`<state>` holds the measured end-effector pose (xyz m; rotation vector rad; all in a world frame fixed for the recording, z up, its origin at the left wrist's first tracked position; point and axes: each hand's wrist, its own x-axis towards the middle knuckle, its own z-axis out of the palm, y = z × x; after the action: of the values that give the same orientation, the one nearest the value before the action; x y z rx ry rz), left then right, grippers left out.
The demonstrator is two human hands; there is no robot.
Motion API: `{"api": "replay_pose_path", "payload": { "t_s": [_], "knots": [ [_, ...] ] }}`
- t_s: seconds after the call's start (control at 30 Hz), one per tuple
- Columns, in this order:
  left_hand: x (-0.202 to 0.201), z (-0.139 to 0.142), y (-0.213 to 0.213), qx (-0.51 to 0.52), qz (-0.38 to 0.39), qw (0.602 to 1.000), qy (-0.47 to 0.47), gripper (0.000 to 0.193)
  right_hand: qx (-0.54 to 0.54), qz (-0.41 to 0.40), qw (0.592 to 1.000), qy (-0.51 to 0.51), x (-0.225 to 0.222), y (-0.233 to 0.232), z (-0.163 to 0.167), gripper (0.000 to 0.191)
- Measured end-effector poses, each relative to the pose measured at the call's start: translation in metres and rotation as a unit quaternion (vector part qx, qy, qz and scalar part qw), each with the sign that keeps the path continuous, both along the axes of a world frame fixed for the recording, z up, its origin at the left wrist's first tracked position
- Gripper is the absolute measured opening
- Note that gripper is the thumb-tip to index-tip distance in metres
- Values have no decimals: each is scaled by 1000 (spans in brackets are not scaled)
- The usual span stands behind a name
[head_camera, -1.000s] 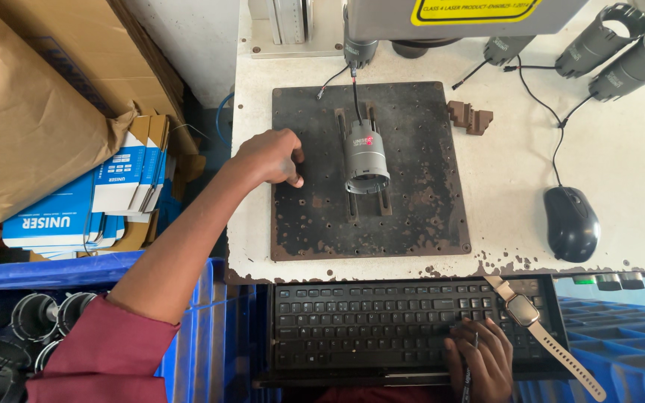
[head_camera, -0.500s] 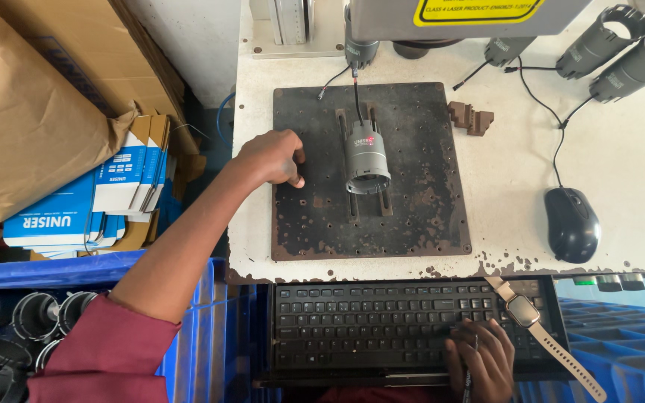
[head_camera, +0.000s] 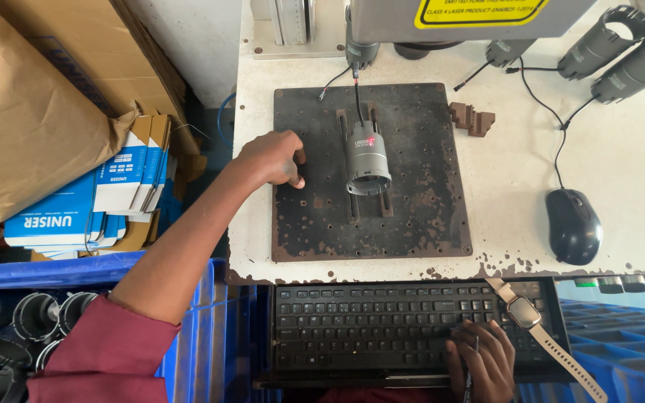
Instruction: The person repeatedly picks up cylindrical electronic components from a blue crate, marks them with a pen, places them on a testing jig where a red light activates, and then types on a keyboard. The person repeats this cycle for several components throughout the clip.
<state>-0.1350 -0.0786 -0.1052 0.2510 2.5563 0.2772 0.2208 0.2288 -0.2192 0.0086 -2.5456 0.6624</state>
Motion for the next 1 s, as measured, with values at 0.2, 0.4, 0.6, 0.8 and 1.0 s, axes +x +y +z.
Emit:
{"api": "replay_pose_path", "payload": {
  "t_s": [0.2,0.4,0.6,0.8,1.0],
  "knots": [
    [1,1,-1,-1,2,1000,-1,53,8,-2,1000,-6,0,-1,-2,9],
    [2,1,0,-7,9,1000,-7,52,6,-7,1000,-16,2,-1,-4,9],
    [1,2,0,-11,6,1000,-8,53,9,-14,999,-34,3,-1,-4,10],
    [2,2,-1,-8,2,1000,-1,53,8,-11,999,-28,1,-4,2,7],
    [1,-1,-2,-8,0,1000,0,53,13,6,1000,11,-2,-6,2,4]
  ]
}}
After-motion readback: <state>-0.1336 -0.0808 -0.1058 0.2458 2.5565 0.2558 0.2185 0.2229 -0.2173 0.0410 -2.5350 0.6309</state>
